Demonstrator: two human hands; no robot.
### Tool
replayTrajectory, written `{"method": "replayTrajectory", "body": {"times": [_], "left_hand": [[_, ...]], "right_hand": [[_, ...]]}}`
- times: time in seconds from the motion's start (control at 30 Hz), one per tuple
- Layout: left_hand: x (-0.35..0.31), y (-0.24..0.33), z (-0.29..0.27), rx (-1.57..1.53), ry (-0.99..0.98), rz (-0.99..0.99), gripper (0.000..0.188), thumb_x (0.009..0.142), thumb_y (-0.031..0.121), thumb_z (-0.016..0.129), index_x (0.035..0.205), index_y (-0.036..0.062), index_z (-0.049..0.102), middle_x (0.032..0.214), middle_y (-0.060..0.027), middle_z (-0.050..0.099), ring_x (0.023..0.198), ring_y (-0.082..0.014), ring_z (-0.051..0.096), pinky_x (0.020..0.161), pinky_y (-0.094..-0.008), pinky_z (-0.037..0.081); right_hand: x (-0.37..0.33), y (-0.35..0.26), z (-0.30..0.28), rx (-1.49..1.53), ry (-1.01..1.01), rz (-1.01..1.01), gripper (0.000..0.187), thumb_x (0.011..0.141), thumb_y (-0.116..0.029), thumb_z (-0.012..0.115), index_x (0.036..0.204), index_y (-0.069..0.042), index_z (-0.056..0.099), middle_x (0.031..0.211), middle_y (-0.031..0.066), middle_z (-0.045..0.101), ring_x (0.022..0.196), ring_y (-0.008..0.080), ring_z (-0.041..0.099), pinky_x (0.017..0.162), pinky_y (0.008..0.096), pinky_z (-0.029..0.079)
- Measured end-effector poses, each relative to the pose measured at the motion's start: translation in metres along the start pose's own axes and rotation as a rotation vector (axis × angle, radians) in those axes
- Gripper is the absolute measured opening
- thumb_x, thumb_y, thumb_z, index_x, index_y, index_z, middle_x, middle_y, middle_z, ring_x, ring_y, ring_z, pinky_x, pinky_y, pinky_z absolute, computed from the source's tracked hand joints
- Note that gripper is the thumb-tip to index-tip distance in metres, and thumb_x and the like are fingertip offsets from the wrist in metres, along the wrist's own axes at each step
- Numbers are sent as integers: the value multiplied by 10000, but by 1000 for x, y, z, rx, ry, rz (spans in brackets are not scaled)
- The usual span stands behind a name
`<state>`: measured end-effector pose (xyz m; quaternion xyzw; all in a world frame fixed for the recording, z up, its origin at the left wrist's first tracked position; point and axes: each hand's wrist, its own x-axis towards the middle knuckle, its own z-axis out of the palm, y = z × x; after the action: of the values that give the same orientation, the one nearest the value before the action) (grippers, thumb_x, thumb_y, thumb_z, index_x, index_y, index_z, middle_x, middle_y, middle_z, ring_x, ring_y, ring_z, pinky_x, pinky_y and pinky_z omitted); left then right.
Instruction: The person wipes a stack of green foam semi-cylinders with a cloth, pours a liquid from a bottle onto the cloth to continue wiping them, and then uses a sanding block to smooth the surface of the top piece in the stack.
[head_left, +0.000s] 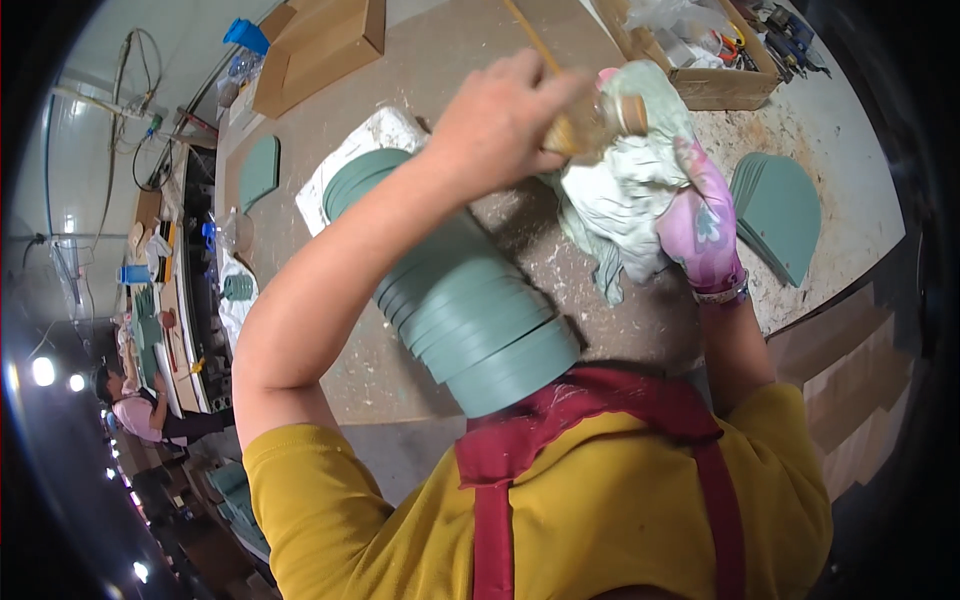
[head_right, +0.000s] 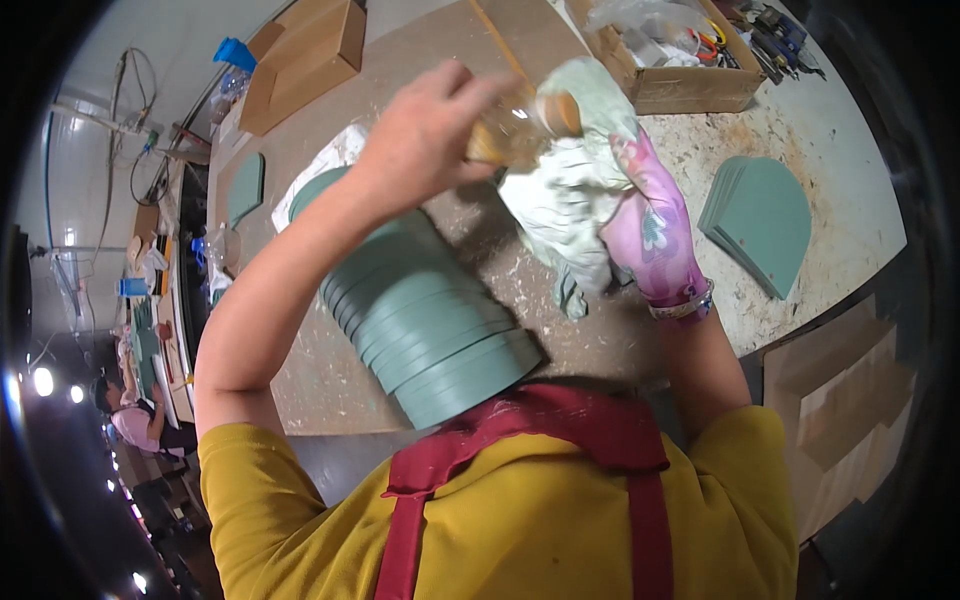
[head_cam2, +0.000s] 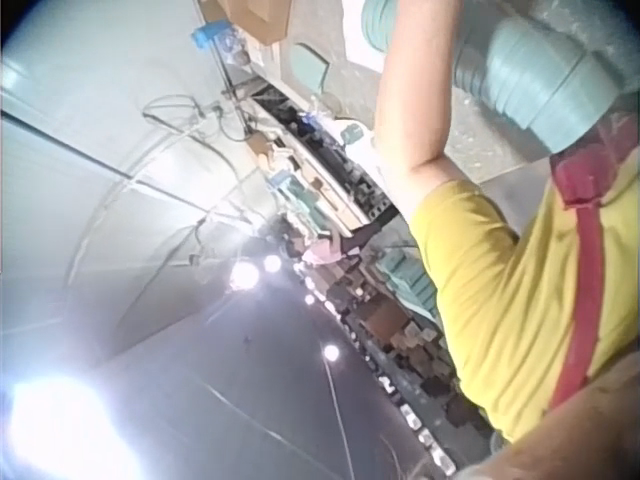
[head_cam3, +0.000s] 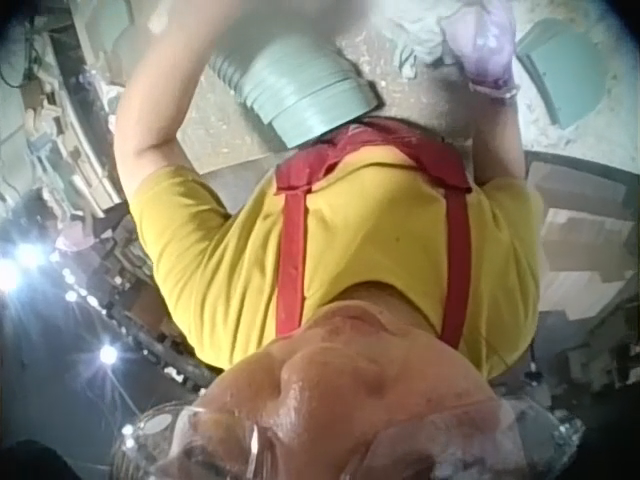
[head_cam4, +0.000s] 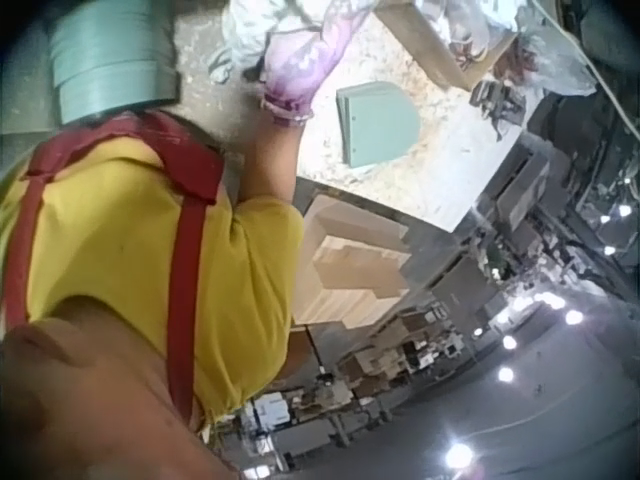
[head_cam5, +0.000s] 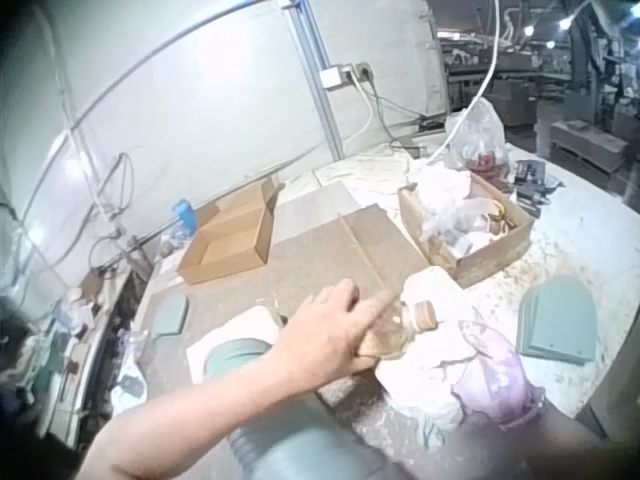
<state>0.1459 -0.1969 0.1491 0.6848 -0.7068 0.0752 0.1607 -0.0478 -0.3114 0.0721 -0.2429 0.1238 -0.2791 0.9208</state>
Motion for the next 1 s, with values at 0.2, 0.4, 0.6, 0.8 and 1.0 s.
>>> {"method": "replayTrajectory", "body": {"times": [0.2, 0.4, 0.6, 0.8, 1.0], "left_hand": [[-17, 19, 18, 326, -67, 166, 575, 743, 140, 652, 1279, 158, 445, 1035, -91, 528, 900, -250, 546, 727, -352, 470], [-20, 22, -5, 494, -179, 178, 599, 745, 74, 565, 1326, 66, 419, 1031, -70, 529, 928, -214, 519, 770, -331, 441], [-16, 21, -12, 567, -231, 154, 527, 742, 65, 562, 1259, 71, 462, 1007, -56, 527, 924, -200, 522, 757, -330, 432], [-16, 41, -9, 614, -272, 277, 537, 703, 102, 622, 1213, 114, 457, 985, -34, 521, 898, -190, 543, 690, -318, 437], [-17, 26, -18, 660, -232, 247, 475, 736, 95, 572, 1198, 126, 468, 956, -27, 508, 842, -188, 537, 705, -318, 437]], "right_hand": [[-10, 22, 10, -24, -12, -31, 407, 1004, -206, 338, 1367, -26, 371, 1274, 166, 504, 1062, 282, 575, 923, 440, 479], [-20, 17, 0, 117, -127, 21, 429, 977, -178, 356, 1359, 18, 362, 1318, 199, 477, 1161, 330, 517, 1012, 465, 404], [-15, 20, -14, 151, -29, 135, 435, 991, -179, 335, 1376, 24, 349, 1324, 176, 478, 1139, 296, 539, 967, 412, 460], [-20, 30, -12, 151, -30, 62, 396, 992, -214, 363, 1310, 14, 423, 1233, 150, 542, 1080, 263, 576, 960, 422, 461], [-20, 24, -29, 213, -76, 115, 395, 992, -206, 358, 1326, 3, 395, 1217, 181, 540, 1076, 316, 579, 912, 449, 499]]}}
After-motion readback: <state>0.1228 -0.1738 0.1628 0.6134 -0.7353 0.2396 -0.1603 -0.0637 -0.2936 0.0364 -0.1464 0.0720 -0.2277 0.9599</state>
